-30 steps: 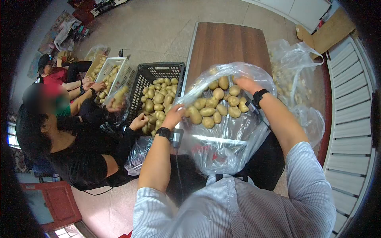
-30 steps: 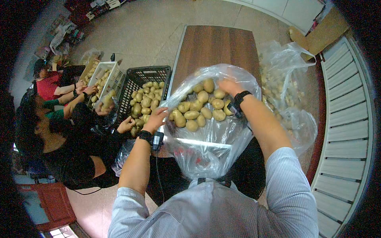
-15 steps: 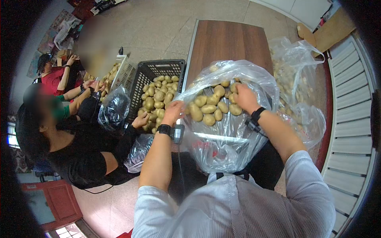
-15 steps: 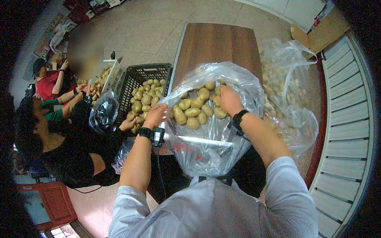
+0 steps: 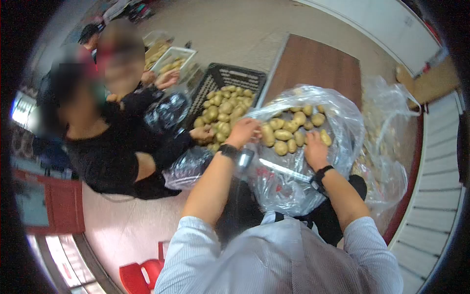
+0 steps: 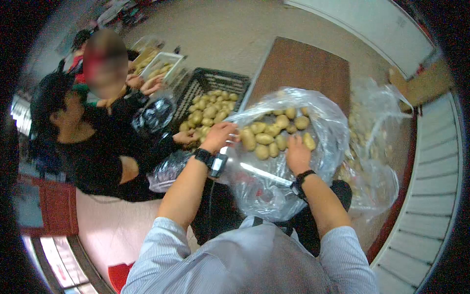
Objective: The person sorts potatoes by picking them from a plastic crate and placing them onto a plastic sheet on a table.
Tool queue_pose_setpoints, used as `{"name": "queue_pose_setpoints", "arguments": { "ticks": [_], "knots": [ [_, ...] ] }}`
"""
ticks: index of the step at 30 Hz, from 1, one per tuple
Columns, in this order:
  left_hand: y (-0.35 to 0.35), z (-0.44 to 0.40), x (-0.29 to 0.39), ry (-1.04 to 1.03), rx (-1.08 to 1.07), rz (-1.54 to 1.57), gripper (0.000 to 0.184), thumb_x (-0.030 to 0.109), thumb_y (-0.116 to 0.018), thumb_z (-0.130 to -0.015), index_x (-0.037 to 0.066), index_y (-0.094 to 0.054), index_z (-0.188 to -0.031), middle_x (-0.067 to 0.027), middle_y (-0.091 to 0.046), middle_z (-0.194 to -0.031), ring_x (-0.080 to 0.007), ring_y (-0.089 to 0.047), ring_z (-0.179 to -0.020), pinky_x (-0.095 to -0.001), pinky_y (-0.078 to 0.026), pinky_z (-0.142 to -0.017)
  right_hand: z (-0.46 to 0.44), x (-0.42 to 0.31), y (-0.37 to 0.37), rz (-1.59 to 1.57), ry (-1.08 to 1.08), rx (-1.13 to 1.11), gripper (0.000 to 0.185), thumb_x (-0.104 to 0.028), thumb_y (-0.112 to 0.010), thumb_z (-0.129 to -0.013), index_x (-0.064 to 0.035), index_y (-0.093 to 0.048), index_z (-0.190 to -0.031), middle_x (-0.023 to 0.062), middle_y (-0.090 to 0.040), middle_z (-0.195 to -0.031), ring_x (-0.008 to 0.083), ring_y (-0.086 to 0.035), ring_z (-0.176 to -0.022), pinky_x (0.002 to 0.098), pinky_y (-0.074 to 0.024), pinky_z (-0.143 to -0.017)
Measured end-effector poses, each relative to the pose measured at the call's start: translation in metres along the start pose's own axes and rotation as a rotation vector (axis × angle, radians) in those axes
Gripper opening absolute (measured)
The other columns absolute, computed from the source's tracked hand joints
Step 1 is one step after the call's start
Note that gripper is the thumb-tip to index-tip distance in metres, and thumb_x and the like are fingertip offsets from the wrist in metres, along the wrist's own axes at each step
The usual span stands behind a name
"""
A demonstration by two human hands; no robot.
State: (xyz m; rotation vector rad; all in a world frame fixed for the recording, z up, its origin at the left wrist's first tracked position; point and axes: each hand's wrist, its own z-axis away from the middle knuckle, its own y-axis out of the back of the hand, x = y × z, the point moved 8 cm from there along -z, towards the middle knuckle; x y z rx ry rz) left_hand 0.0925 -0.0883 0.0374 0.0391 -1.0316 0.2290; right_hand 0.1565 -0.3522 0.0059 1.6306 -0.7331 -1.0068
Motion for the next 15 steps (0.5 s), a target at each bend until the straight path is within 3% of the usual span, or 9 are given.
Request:
{"name": "queue_pose_setpoints", "arguments": {
  "ticks": [5,7,9,13,14,15],
  "knots": [
    [0.014,0.003,-0.011,-0.021,0.075,0.038,0.028,0.028,-0.055,-0.092,0.005,-0.055,-0.108,-0.0074,-0.062,-0.095,-0.0171,-0.062,-0.072,-0.0309,-0.052,-0.060,0.002,-0.004,0.008,-0.127,0.130,-0.024,0.037,-0.002,-0.058,-0.070,-0.0076,-0.053,-0.107,0.0171,-0.053,-0.112,0.0379,-0.056,-0.098,0.0450,-0.0455,-0.084],
    [0.016,0.001,-0.009,-0.040,0.049,0.060,0.025,0.026,-0.052,-0.091,0.004,-0.056,-0.103,-0.0052,-0.062,-0.089,-0.0145,-0.062,-0.065,-0.0306,-0.052,-0.053,-0.003,-0.014,0.011,-0.197,0.145,0.004,0.036,0.000,-0.056,-0.070,-0.0066,-0.053,-0.105,0.0181,-0.055,-0.107,0.0386,-0.055,-0.098,0.0452,-0.0446,-0.084],
    [0.017,0.005,-0.003,-0.032,0.064,0.039,0.026,0.026,-0.052,-0.091,0.004,-0.056,-0.103,-0.0053,-0.062,-0.089,-0.0142,-0.062,-0.064,-0.0302,-0.052,-0.052,-0.006,-0.006,0.018,-0.318,-0.011,-0.070,0.031,-0.003,-0.057,-0.072,-0.0055,-0.052,-0.103,0.0188,-0.054,-0.107,0.0406,-0.052,-0.100,0.0468,-0.0424,-0.086],
    [0.010,-0.001,-0.008,-0.014,0.034,0.055,0.027,0.026,-0.051,-0.091,0.003,-0.055,-0.105,-0.0059,-0.061,-0.090,-0.0143,-0.062,-0.064,-0.0298,-0.051,-0.052,-0.008,-0.002,0.022,-0.553,-0.026,0.041,0.036,-0.005,-0.054,-0.074,-0.0040,-0.050,-0.110,0.0191,-0.054,-0.105,0.0395,-0.051,-0.102,0.0433,-0.0413,-0.088],
    [0.007,-0.001,-0.007,-0.008,0.021,0.051,0.027,0.026,-0.051,-0.091,0.003,-0.055,-0.105,-0.0059,-0.061,-0.090,-0.0143,-0.062,-0.064,-0.0298,-0.051,-0.052,-0.009,0.004,0.011,-0.586,-0.027,0.037,0.037,-0.008,-0.052,-0.080,-0.0039,-0.049,-0.116,0.0172,-0.057,-0.106,0.0337,-0.058,-0.092,0.0393,-0.0469,-0.079],
    [0.005,0.000,-0.005,0.011,0.011,0.038,0.028,0.027,-0.052,-0.091,0.003,-0.055,-0.107,-0.0065,-0.061,-0.093,-0.0155,-0.062,-0.067,-0.0303,-0.051,-0.055,-0.010,0.002,0.014,-0.581,-0.037,0.042,0.037,-0.008,-0.052,-0.080,-0.0039,-0.049,-0.116,0.0172,-0.057,-0.106,0.0337,-0.058,-0.092,0.0393,-0.0469,-0.079]
  ]
}}
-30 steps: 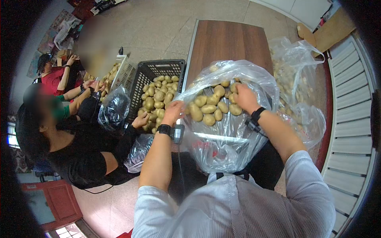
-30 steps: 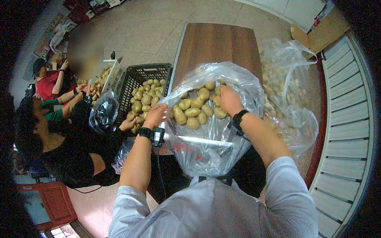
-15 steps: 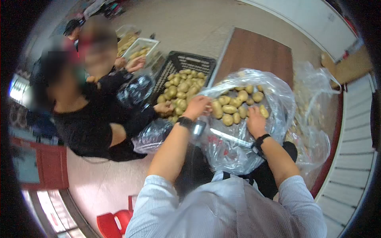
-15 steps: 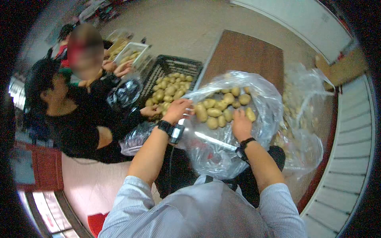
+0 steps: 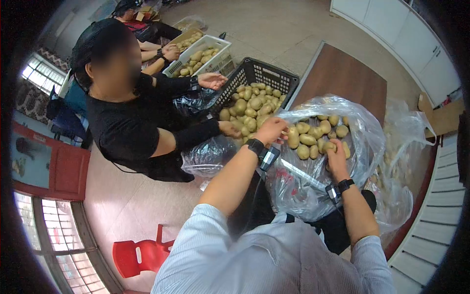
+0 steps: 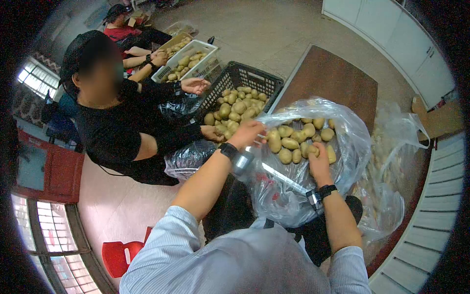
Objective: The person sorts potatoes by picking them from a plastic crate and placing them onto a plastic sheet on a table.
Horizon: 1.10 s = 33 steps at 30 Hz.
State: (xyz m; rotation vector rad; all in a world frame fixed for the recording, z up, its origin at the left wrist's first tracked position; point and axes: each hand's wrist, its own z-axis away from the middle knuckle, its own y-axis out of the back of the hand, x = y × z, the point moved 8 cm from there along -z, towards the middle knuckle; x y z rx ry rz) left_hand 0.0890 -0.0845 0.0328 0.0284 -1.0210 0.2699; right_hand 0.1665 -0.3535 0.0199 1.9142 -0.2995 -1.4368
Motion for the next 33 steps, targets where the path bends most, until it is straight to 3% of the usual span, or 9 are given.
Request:
{"name": "queue_pose_setpoints", "arguments": {
  "ticks": [2,5,8,14,18,24,28,31,33],
  "knots": [
    [-0.004,0.003,-0.003,0.038,-0.025,-0.028,0.031,0.029,-0.055,-0.091,0.004,-0.054,-0.111,-0.0079,-0.060,-0.099,-0.0179,-0.064,-0.075,-0.0313,-0.051,-0.060,0.015,0.017,-0.033,-0.736,-0.506,-0.119,0.037,-0.011,-0.050,-0.085,-0.0042,-0.046,-0.121,0.0156,-0.059,-0.107,0.0260,-0.063,-0.077,0.0332,-0.0504,-0.065],
    [-0.013,0.001,-0.008,0.066,-0.089,-0.034,0.035,0.031,-0.056,-0.091,0.005,-0.051,-0.114,-0.0089,-0.060,-0.103,-0.0206,-0.065,-0.079,-0.0327,-0.052,-0.062,0.026,-0.014,-0.051,-1.096,-0.590,-0.186,0.038,-0.014,-0.049,-0.089,-0.0055,-0.043,-0.125,0.0139,-0.059,-0.105,0.0196,-0.062,-0.066,0.0272,-0.0498,-0.057],
    [-0.024,0.003,-0.010,0.098,-0.171,-0.048,0.041,0.034,-0.057,-0.092,0.005,-0.047,-0.119,-0.0114,-0.059,-0.110,-0.0251,-0.065,-0.085,-0.0361,-0.054,-0.067,0.029,-0.058,-0.055,-1.292,-0.565,-0.291,0.038,-0.015,-0.051,-0.090,-0.0049,-0.041,-0.125,0.0125,-0.060,-0.102,0.0203,-0.062,-0.067,0.0290,-0.0506,-0.058],
    [-0.042,0.005,-0.017,0.143,-0.290,0.042,0.048,0.035,-0.058,-0.091,0.002,-0.044,-0.123,-0.0147,-0.054,-0.117,-0.0268,-0.062,-0.083,-0.0379,-0.057,-0.064,0.027,-0.087,-0.066,-1.421,-0.541,-0.417,0.032,-0.023,-0.054,-0.093,-0.0062,-0.045,-0.119,0.0108,-0.060,-0.098,0.0204,-0.062,-0.070,0.0277,-0.0501,-0.060],
    [-0.061,0.016,-0.012,0.124,-0.428,-0.007,0.046,0.033,-0.061,-0.089,0.002,-0.047,-0.121,-0.0104,-0.059,-0.097,-0.0223,-0.062,-0.073,-0.0338,-0.056,-0.058,0.027,-0.102,-0.061,-1.366,-0.484,-0.441,0.028,-0.025,-0.053,-0.094,-0.0043,-0.052,-0.113,0.0076,-0.060,-0.097,0.0155,-0.061,-0.071,0.0249,-0.0476,-0.059],
    [-0.057,0.015,-0.014,0.147,-0.407,-0.212,0.043,0.033,-0.065,-0.088,0.004,-0.050,-0.116,-0.0089,-0.061,-0.094,-0.0164,-0.060,-0.064,-0.0286,-0.052,-0.052,0.030,-0.085,-0.063,-1.062,-0.541,-0.370,0.033,-0.028,-0.052,-0.095,-0.0034,-0.053,-0.117,0.0047,-0.060,-0.096,0.0113,-0.058,-0.072,0.0230,-0.0452,-0.059],
    [-0.052,0.012,-0.014,0.140,-0.392,-0.112,0.043,0.033,-0.064,-0.088,0.004,-0.049,-0.117,-0.0099,-0.061,-0.094,-0.0173,-0.060,-0.062,-0.0298,-0.053,-0.054,0.036,-0.072,-0.060,-0.957,-0.522,-0.305,0.030,-0.027,-0.054,-0.094,-0.0053,-0.054,-0.114,0.0023,-0.060,-0.093,0.0106,-0.057,-0.073,0.0217,-0.0446,-0.058],
    [-0.040,0.006,-0.010,0.103,-0.314,0.044,0.042,0.032,-0.062,-0.089,0.004,-0.049,-0.117,-0.0104,-0.061,-0.096,-0.0183,-0.061,-0.066,-0.0314,-0.055,-0.058,0.038,-0.029,-0.066,-0.709,-0.436,-0.244,0.035,-0.030,-0.056,-0.091,-0.0021,-0.056,-0.113,0.0075,-0.060,-0.097,0.0184,-0.059,-0.071,0.0294,-0.0467,-0.060],
    [-0.024,0.000,-0.007,0.074,-0.216,0.156,0.039,0.032,-0.059,-0.091,0.004,-0.050,-0.116,-0.0111,-0.060,-0.099,-0.0204,-0.063,-0.074,-0.0335,-0.057,-0.062,0.035,-0.010,-0.046,-0.214,-0.272,-0.092,0.036,-0.025,-0.062,-0.083,-0.0019,-0.057,-0.110,0.0137,-0.061,-0.101,0.0294,-0.060,-0.082,0.0375,-0.0471,-0.074]
  ]
}}
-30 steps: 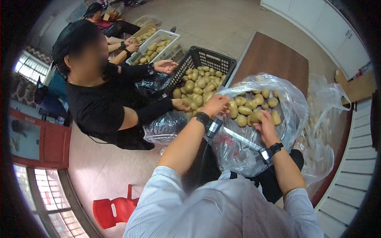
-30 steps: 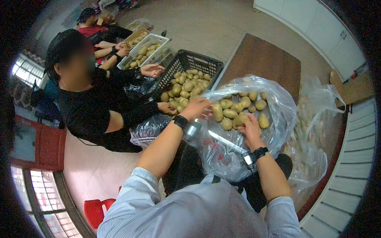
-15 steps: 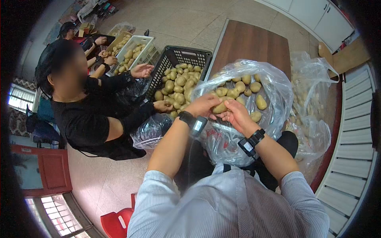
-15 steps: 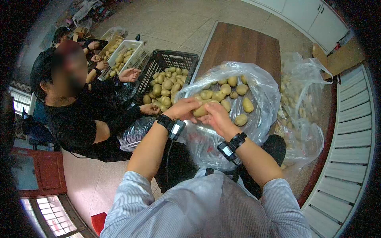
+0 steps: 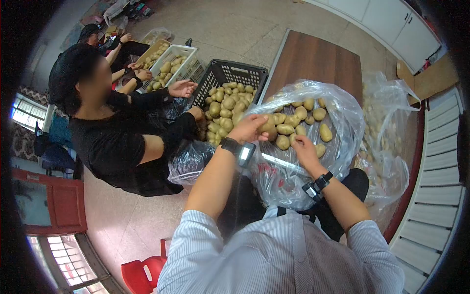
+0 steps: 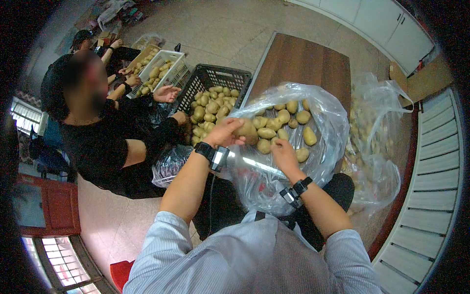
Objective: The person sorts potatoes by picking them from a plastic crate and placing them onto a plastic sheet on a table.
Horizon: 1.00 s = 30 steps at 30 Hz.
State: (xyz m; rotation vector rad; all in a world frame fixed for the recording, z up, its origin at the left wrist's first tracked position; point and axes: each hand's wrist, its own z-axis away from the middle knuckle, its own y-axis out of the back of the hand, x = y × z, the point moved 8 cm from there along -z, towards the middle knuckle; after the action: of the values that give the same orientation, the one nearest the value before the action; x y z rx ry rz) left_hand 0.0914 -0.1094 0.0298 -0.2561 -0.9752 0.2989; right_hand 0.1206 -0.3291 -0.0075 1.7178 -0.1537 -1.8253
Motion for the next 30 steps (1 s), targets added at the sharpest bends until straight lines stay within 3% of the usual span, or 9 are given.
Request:
{"name": "queue_pose_setpoints", "arguments": {
  "ticks": [1,3,6,12,22,25,27,29,30],
  "knots": [
    [0.006,-0.001,0.000,-0.004,0.002,0.002,0.039,0.032,-0.059,-0.091,0.004,-0.050,-0.116,-0.0111,-0.060,-0.099,-0.0204,-0.063,-0.074,-0.0335,-0.057,-0.062,0.004,0.006,0.007,0.001,0.004,-0.002,0.036,-0.025,-0.062,-0.083,-0.0019,-0.057,-0.110,0.0137,-0.061,-0.101,0.0294,-0.060,-0.082,0.0375,-0.0471,-0.074],
    [0.024,-0.002,0.005,-0.072,0.058,0.107,0.040,0.031,-0.060,-0.091,0.003,-0.050,-0.117,-0.0110,-0.058,-0.102,-0.0204,-0.062,-0.075,-0.0342,-0.058,-0.064,0.018,-0.022,0.037,0.423,0.189,0.155,0.040,-0.020,-0.064,-0.076,-0.0033,-0.057,-0.111,0.0180,-0.058,-0.108,0.0364,-0.054,-0.099,0.0442,-0.0401,-0.090],
    [0.051,0.003,0.008,-0.106,0.185,0.157,0.038,0.029,-0.055,-0.093,0.003,-0.048,-0.119,-0.0122,-0.056,-0.105,-0.0233,-0.061,-0.079,-0.0361,-0.058,-0.068,0.026,-0.016,0.052,0.595,0.242,0.274,0.042,-0.016,-0.067,-0.073,-0.0050,-0.056,-0.112,0.0164,-0.056,-0.109,0.0350,-0.049,-0.106,0.0439,-0.0379,-0.094],
    [0.100,0.005,0.001,-0.155,0.402,0.327,0.036,0.021,-0.052,-0.093,-0.003,-0.045,-0.118,-0.0174,-0.053,-0.109,-0.0314,-0.061,-0.088,-0.0395,-0.058,-0.070,0.022,0.015,0.045,0.631,0.188,0.180,0.045,-0.013,-0.066,-0.072,-0.0035,-0.053,-0.114,0.0167,-0.053,-0.116,0.0379,-0.050,-0.107,0.0446,-0.0397,-0.092],
    [0.137,0.001,-0.010,-0.199,0.540,0.410,0.034,0.019,-0.051,-0.091,-0.004,-0.045,-0.116,-0.0187,-0.052,-0.109,-0.0317,-0.063,-0.083,-0.0379,-0.058,-0.061,0.023,0.032,0.026,0.756,0.185,0.106,0.046,-0.004,-0.063,-0.070,-0.0042,-0.052,-0.115,0.0158,-0.047,-0.121,0.0398,-0.048,-0.105,0.0447,-0.0399,-0.093],
    [0.145,0.004,-0.005,-0.252,0.581,0.166,0.037,0.021,-0.051,-0.091,-0.004,-0.045,-0.117,-0.0176,-0.052,-0.110,-0.0307,-0.063,-0.079,-0.0358,-0.059,-0.057,0.024,0.029,0.023,0.730,0.204,0.080,0.046,-0.003,-0.062,-0.069,-0.0041,-0.053,-0.115,0.0165,-0.048,-0.120,0.0400,-0.048,-0.105,0.0445,-0.0392,-0.094],
    [0.144,0.016,-0.001,-0.296,0.688,0.206,0.038,0.022,-0.049,-0.092,-0.012,-0.051,-0.109,-0.0235,-0.056,-0.110,-0.0289,-0.066,-0.079,-0.0360,-0.059,-0.061,0.026,0.022,0.024,0.729,0.206,0.088,0.044,-0.003,-0.062,-0.069,-0.0037,-0.053,-0.112,0.0167,-0.049,-0.118,0.0392,-0.048,-0.105,0.0446,-0.0394,-0.093],
    [0.223,-0.056,-0.036,-0.568,0.651,-0.873,0.039,0.022,-0.050,-0.091,-0.013,-0.051,-0.109,-0.0209,-0.059,-0.105,-0.0269,-0.066,-0.078,-0.0348,-0.058,-0.060,0.026,0.023,0.024,0.696,0.156,0.071,0.043,-0.005,-0.063,-0.068,-0.0036,-0.054,-0.110,0.0164,-0.049,-0.116,0.0382,-0.048,-0.105,0.0448,-0.0394,-0.093],
    [0.214,-0.047,-0.026,-0.504,0.666,-0.897,0.038,0.023,-0.051,-0.090,-0.012,-0.053,-0.106,-0.0222,-0.060,-0.104,-0.0279,-0.066,-0.078,-0.0362,-0.056,-0.060,0.026,0.021,0.025,0.693,0.159,0.075,0.043,-0.005,-0.063,-0.068,-0.0036,-0.054,-0.110,0.0164,-0.049,-0.116,0.0382,-0.048,-0.105,0.0448,-0.0394,-0.093]
  ]
}}
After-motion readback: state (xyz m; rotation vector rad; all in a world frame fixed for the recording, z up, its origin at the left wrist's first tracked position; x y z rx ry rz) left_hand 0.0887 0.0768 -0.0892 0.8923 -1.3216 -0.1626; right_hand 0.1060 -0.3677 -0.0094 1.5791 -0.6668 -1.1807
